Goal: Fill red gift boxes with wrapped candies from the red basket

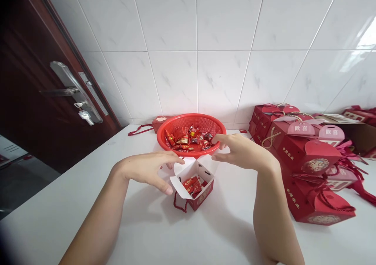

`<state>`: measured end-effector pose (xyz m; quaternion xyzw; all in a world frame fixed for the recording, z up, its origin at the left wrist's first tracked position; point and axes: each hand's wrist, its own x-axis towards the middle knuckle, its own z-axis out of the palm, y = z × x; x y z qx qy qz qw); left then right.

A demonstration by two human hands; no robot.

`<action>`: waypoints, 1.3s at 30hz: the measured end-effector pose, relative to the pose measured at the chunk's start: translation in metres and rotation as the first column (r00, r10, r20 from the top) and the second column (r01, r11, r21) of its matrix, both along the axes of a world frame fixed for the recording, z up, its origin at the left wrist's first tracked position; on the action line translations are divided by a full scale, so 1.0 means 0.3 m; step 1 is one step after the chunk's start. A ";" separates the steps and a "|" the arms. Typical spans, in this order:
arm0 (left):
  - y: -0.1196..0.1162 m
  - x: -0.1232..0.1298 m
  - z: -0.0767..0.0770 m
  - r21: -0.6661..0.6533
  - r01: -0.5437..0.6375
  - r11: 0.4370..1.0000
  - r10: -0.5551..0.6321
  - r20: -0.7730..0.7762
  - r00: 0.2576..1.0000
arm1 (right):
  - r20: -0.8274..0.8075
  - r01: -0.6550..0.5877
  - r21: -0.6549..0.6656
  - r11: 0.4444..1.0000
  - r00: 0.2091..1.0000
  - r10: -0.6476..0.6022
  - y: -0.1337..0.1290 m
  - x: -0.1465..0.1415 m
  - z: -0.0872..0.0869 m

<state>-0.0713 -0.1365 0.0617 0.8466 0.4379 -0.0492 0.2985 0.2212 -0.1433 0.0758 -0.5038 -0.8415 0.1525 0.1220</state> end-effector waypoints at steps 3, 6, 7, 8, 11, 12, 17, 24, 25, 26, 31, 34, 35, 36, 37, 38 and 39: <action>-0.005 0.002 -0.006 0.027 -0.017 1.000 0.017 0.001 1.000 | 0.120 0.124 0.018 0.992 0.985 -0.125 -0.011 -0.027 -0.027; -0.009 0.010 -0.013 0.056 -0.018 0.998 0.019 -0.012 1.000 | 0.260 0.171 -0.017 0.985 0.952 -0.161 -0.034 -0.087 -0.056; -0.011 0.014 -0.014 0.059 -0.015 0.998 0.016 -0.026 1.000 | 0.304 0.174 -0.046 0.984 0.941 -0.152 -0.044 -0.103 -0.065; -0.013 0.018 -0.014 0.059 -0.012 0.998 0.014 -0.044 0.999 | 0.339 0.176 -0.079 0.981 0.930 -0.140 -0.054 -0.115 -0.074; -0.022 0.035 -0.013 0.066 -0.020 0.998 0.024 -0.074 0.997 | 0.379 0.177 -0.134 0.975 0.918 -0.114 -0.088 -0.119 -0.095; -0.024 0.043 -0.014 0.069 -0.026 0.997 0.031 -0.067 0.997 | 0.367 0.173 -0.127 0.977 0.923 -0.115 -0.100 -0.113 -0.099; -0.031 0.097 -0.045 0.095 -0.058 0.994 0.062 -0.040 0.997 | 0.238 0.051 -0.116 0.992 0.971 -0.022 -0.158 -0.087 -0.090; -0.042 0.159 -0.074 0.148 -0.066 0.987 0.081 -0.101 0.992 | 0.245 -0.188 -0.224 0.956 0.939 0.241 -0.182 -0.118 -0.090; -0.047 0.165 -0.070 0.155 -0.056 0.986 0.070 -0.085 0.994 | 0.260 -0.184 -0.223 0.957 0.935 0.240 -0.179 -0.118 -0.092; -0.052 0.172 -0.065 0.164 -0.044 0.985 0.054 -0.058 0.997 | 0.262 -0.187 -0.225 0.956 0.934 0.245 -0.174 -0.115 -0.093; -0.071 0.194 -0.058 0.172 0.042 0.984 -0.055 0.070 0.996 | 0.170 -0.163 -0.209 0.964 0.965 0.200 -0.139 -0.095 -0.095; -0.067 0.181 -0.065 0.178 0.073 0.981 -0.091 0.098 0.991 | 0.205 -0.043 -0.163 0.986 0.976 0.077 -0.123 -0.101 -0.113; -0.063 0.172 -0.068 0.186 0.068 0.980 -0.085 0.089 0.992 | 0.220 -0.014 -0.160 0.987 0.974 0.049 -0.120 -0.107 -0.121; -0.059 0.163 -0.070 0.187 0.059 0.981 -0.072 0.064 0.995 | 0.230 0.008 -0.162 0.987 0.973 0.030 -0.118 -0.113 -0.129; -0.055 0.155 -0.073 0.177 0.055 0.983 -0.061 0.029 0.998 | 0.234 0.024 -0.167 0.986 0.972 0.016 -0.117 -0.120 -0.136; -0.052 0.148 -0.076 0.161 0.057 0.985 -0.056 -0.008 0.998 | 0.235 0.036 -0.171 0.985 0.972 0.006 -0.118 -0.127 -0.142; -0.049 0.143 -0.079 0.143 0.062 0.988 -0.057 -0.037 0.998 | 0.234 0.043 -0.171 0.984 0.972 -0.002 -0.119 -0.134 -0.147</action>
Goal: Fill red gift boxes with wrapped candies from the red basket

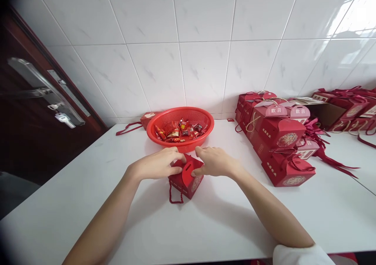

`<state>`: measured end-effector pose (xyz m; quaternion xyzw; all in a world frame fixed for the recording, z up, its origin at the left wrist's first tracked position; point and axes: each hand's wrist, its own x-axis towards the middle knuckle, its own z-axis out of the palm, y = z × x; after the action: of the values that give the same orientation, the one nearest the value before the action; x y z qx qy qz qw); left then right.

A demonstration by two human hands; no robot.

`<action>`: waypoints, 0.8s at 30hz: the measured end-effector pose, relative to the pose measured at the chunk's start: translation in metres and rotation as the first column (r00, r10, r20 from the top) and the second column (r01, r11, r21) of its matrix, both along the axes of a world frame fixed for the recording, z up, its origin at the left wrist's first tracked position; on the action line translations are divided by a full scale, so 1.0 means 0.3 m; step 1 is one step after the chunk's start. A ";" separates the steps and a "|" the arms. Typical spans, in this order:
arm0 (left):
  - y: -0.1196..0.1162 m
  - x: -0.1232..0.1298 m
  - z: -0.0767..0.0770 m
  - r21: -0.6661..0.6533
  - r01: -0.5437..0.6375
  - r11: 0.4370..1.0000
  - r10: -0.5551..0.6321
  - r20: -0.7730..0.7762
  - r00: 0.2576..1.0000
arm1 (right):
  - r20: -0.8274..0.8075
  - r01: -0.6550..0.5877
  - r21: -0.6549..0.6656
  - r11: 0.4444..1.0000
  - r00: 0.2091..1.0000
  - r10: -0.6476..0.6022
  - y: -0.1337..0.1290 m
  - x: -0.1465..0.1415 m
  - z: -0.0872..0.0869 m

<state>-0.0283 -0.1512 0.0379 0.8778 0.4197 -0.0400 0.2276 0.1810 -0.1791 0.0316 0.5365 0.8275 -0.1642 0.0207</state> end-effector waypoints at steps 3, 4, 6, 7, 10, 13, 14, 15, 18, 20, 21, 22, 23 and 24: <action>0.002 0.004 -0.010 -0.018 0.023 1.000 -0.023 -0.026 0.999 | 0.001 0.021 0.032 0.999 1.000 -0.021 -0.016 -0.022 -0.013; 0.001 0.010 -0.012 -0.015 0.029 0.999 -0.030 -0.024 0.999 | 0.002 0.031 0.053 0.998 1.000 -0.031 -0.027 -0.031 -0.018; -0.006 0.027 -0.015 -0.011 0.027 1.000 -0.027 -0.016 0.999 | 0.015 0.066 0.108 0.992 0.998 -0.068 -0.056 -0.051 -0.032; -0.012 0.036 -0.016 -0.007 0.018 1.000 -0.018 -0.011 1.000 | 0.025 0.085 0.137 0.987 0.996 -0.089 -0.075 -0.063 -0.042; -0.033 0.061 -0.017 0.024 -0.019 1.000 0.019 0.011 1.000 | 0.054 0.134 0.201 0.970 0.988 -0.148 -0.142 -0.093 -0.082; -0.056 0.081 -0.018 0.056 0.021 0.998 -0.022 0.031 0.999 | 0.043 0.166 0.253 0.953 0.982 -0.182 -0.204 -0.105 -0.133; -0.062 0.087 -0.019 0.060 0.042 0.997 -0.044 0.039 0.998 | 0.022 0.174 0.280 0.944 0.982 -0.187 -0.220 -0.102 -0.152; -0.068 0.092 -0.022 0.057 0.061 0.997 -0.063 0.048 0.997 | -0.007 0.184 0.315 0.931 0.981 -0.192 -0.232 -0.096 -0.171; -0.086 0.109 -0.031 0.017 0.105 0.994 -0.106 0.095 0.990 | -0.121 0.231 0.419 0.878 0.973 -0.198 -0.254 -0.054 -0.216; -0.100 0.115 -0.032 -0.026 0.145 0.989 -0.140 0.146 0.979 | -0.198 0.249 0.485 0.839 0.965 -0.171 -0.271 -0.009 -0.219; -0.109 0.116 -0.030 -0.045 0.173 0.984 -0.162 0.177 0.971 | -0.235 0.251 0.525 0.813 0.961 -0.145 -0.284 0.019 -0.208; -0.118 0.115 -0.025 -0.058 0.205 0.977 -0.188 0.215 0.958 | -0.267 0.252 0.570 0.782 0.957 -0.113 -0.302 0.051 -0.189; -0.127 0.111 -0.017 -0.063 0.241 0.968 -0.217 0.265 0.940 | -0.297 0.262 0.622 0.738 0.951 -0.087 -0.325 0.089 -0.162; -0.136 0.106 -0.008 -0.058 0.280 0.958 -0.247 0.327 0.912 | -0.322 0.283 0.668 0.688 0.944 -0.076 -0.352 0.133 -0.131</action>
<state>0.0034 -0.1920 0.0356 0.9083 0.2526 0.0490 0.3298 0.2208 -0.2848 -0.0076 0.5550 0.7644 0.0927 -0.3148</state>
